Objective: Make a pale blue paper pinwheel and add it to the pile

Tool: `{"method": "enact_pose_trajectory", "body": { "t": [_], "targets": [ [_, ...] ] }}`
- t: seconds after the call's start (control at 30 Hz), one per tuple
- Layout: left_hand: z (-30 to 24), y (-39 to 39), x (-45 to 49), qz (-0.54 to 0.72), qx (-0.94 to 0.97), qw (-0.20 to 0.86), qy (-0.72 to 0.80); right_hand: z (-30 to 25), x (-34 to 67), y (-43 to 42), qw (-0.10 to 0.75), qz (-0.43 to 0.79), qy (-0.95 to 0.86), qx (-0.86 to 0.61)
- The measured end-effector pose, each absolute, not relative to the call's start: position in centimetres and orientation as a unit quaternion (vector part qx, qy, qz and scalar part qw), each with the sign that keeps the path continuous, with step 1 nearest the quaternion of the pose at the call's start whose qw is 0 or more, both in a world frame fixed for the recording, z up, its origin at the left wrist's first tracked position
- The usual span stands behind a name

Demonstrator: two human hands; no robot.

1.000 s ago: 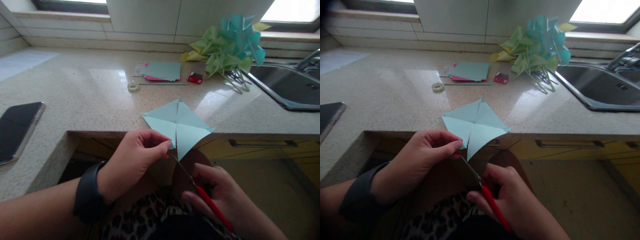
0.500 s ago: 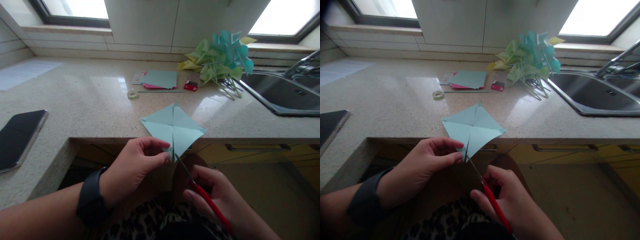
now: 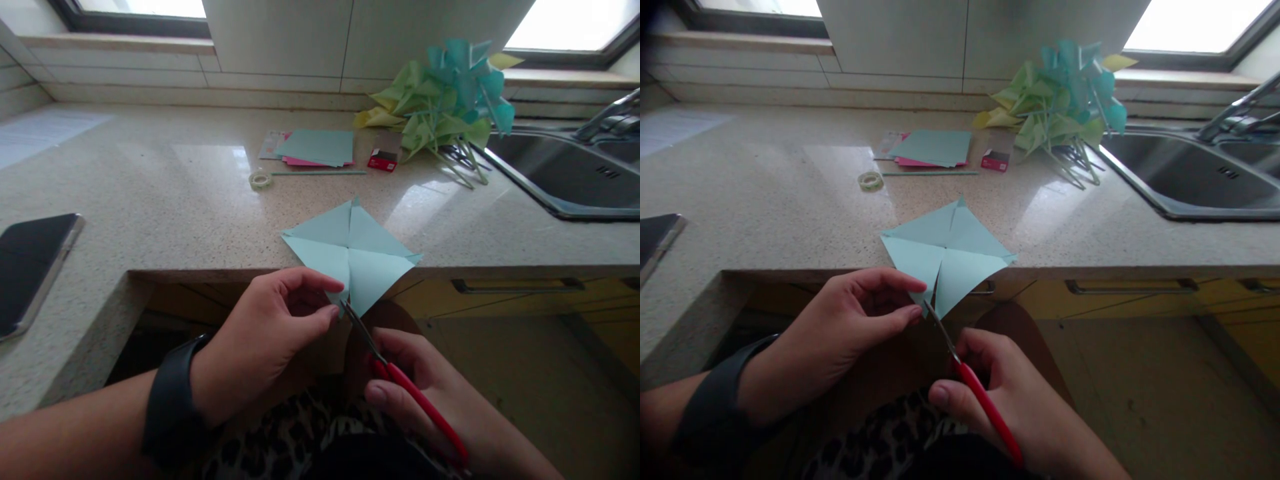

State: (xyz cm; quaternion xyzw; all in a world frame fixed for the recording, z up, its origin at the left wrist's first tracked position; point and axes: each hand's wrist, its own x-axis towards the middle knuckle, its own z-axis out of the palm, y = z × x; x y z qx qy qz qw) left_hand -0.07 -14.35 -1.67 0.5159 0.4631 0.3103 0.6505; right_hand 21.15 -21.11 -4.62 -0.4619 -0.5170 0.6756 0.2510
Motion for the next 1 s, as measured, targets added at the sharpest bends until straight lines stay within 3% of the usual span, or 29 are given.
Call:
{"method": "enact_pose_trajectory", "body": {
  "t": [0.8, 1.0],
  "targets": [
    [-1.68, -14.62, -0.24, 0.327, 0.586, 0.571, 0.473, -4.42, 20.93, -20.97, 0.257, 0.674, -0.509, -0.47],
    [-1.93, -14.42, -0.23, 0.333, 0.56, 0.6, 0.464, -4.43, 21.03, -21.03, 0.231, 0.695, -0.498, -0.465]
  ]
}}
